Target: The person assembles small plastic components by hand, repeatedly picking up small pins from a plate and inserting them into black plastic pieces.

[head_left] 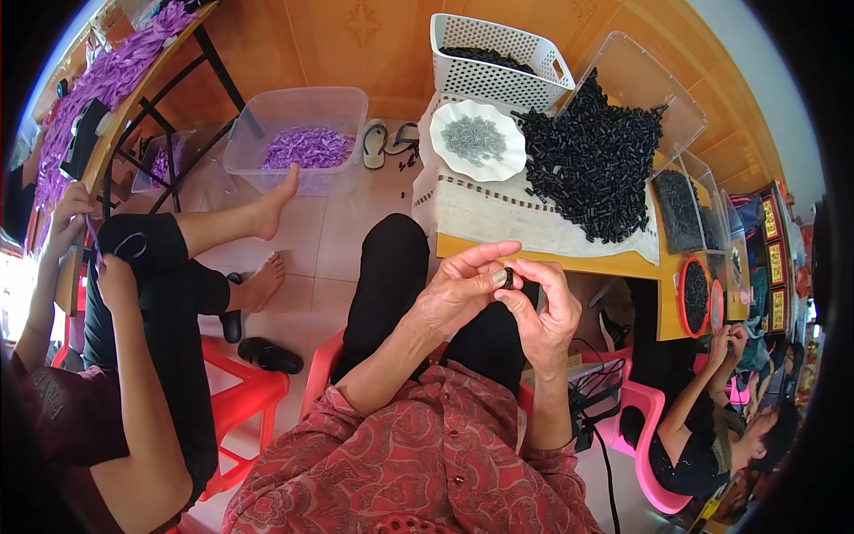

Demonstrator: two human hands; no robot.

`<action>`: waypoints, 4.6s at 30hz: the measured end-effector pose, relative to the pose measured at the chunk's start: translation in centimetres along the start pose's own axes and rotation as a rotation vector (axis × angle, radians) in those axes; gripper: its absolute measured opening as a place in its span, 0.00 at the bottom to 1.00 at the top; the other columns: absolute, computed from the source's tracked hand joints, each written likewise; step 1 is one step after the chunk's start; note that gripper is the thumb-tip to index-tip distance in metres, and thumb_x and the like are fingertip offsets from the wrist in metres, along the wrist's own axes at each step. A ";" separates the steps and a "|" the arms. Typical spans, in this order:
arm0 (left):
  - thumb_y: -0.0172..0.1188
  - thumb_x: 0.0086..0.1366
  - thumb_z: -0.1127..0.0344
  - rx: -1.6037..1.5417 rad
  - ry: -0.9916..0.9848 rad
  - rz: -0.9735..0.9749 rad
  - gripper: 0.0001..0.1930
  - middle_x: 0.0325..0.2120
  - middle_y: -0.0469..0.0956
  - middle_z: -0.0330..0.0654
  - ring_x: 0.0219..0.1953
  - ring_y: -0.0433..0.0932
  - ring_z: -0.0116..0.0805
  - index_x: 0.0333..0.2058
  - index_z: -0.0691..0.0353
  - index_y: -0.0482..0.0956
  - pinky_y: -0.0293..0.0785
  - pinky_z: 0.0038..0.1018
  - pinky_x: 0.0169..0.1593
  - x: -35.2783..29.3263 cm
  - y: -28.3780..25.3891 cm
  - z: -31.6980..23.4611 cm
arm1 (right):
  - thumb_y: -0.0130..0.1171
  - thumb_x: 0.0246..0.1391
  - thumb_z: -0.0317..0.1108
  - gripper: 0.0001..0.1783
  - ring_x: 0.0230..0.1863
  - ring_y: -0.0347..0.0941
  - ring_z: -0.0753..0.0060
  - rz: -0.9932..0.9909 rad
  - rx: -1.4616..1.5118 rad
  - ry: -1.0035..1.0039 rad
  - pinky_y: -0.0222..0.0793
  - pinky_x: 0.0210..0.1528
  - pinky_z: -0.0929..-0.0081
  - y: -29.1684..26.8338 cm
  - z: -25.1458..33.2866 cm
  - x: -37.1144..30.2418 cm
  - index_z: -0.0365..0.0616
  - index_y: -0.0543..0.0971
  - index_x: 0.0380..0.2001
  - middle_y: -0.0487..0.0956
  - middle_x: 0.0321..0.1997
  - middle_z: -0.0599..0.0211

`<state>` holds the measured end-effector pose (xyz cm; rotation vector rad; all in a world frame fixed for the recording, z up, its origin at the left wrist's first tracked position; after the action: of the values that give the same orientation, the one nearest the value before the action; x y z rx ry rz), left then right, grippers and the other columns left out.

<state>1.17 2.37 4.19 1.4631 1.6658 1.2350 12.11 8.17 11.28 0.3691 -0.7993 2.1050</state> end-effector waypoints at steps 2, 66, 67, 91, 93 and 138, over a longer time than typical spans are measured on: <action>0.56 0.65 0.74 -0.016 0.018 0.040 0.24 0.42 0.78 0.44 0.43 0.77 0.30 0.59 0.67 0.66 0.73 0.26 0.47 -0.1 -0.2 0.2 | 0.70 0.40 0.22 0.20 0.36 0.77 0.71 0.001 -0.024 -0.017 0.73 0.39 0.76 0.0 0.0 -0.1 0.38 0.78 0.40 0.79 0.34 0.63; 0.50 0.63 0.76 0.592 0.244 -0.390 0.06 0.30 0.76 0.46 0.29 0.78 0.38 0.38 0.71 0.73 0.81 0.36 0.36 27.9 -4.3 -14.2 | 0.62 0.50 0.22 0.08 0.29 0.79 0.70 -0.087 0.119 0.350 0.74 0.29 0.78 2.8 -7.6 -4.3 0.37 0.79 0.35 0.80 0.31 0.60; 0.51 0.62 0.77 0.492 0.269 -0.337 0.06 0.30 0.76 0.47 0.30 0.79 0.40 0.38 0.71 0.73 0.82 0.38 0.38 29.6 -5.1 -16.3 | 0.62 0.49 0.21 0.08 0.28 0.78 0.71 -0.056 0.097 0.316 0.73 0.29 0.78 2.9 -7.3 -3.9 0.38 0.79 0.35 0.80 0.31 0.60; 0.54 0.67 0.71 0.498 -0.066 -0.541 0.10 0.35 0.80 0.47 0.28 0.78 0.29 0.44 0.68 0.76 0.77 0.26 0.36 9.3 -7.1 -0.4 | 0.60 0.50 0.23 0.04 0.25 0.73 0.59 -0.348 -0.498 0.236 0.69 0.28 0.69 -2.1 -16.7 4.9 0.40 0.78 0.31 0.76 0.29 0.57; 0.54 0.67 0.72 0.500 -0.065 -0.549 0.10 0.35 0.80 0.47 0.28 0.78 0.29 0.44 0.68 0.76 0.77 0.25 0.36 8.3 -7.5 -0.1 | 0.60 0.50 0.24 0.04 0.27 0.73 0.55 -0.322 -0.520 0.271 0.69 0.29 0.64 -1.8 -17.5 5.6 0.43 0.78 0.32 0.75 0.30 0.58; 0.59 0.58 0.75 1.766 0.501 -0.282 0.06 0.28 0.76 0.51 0.30 0.79 0.45 0.33 0.68 0.73 0.77 0.34 0.31 13.0 -5.4 1.5 | 0.58 0.50 0.20 0.06 0.24 0.71 0.75 -0.192 -0.222 0.351 0.67 0.27 0.78 -0.3 -15.9 4.7 0.35 0.78 0.34 0.76 0.28 0.63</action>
<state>-2.57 15.50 0.54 1.5191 3.4437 -0.4646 9.81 21.59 1.85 -0.0435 -0.7451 1.8115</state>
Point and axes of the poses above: each hand's wrist, its own x-axis towards the middle knuckle, its own y-axis out of the palm, z = x × y, the point moved 3 cm from there along x, towards the middle knuckle
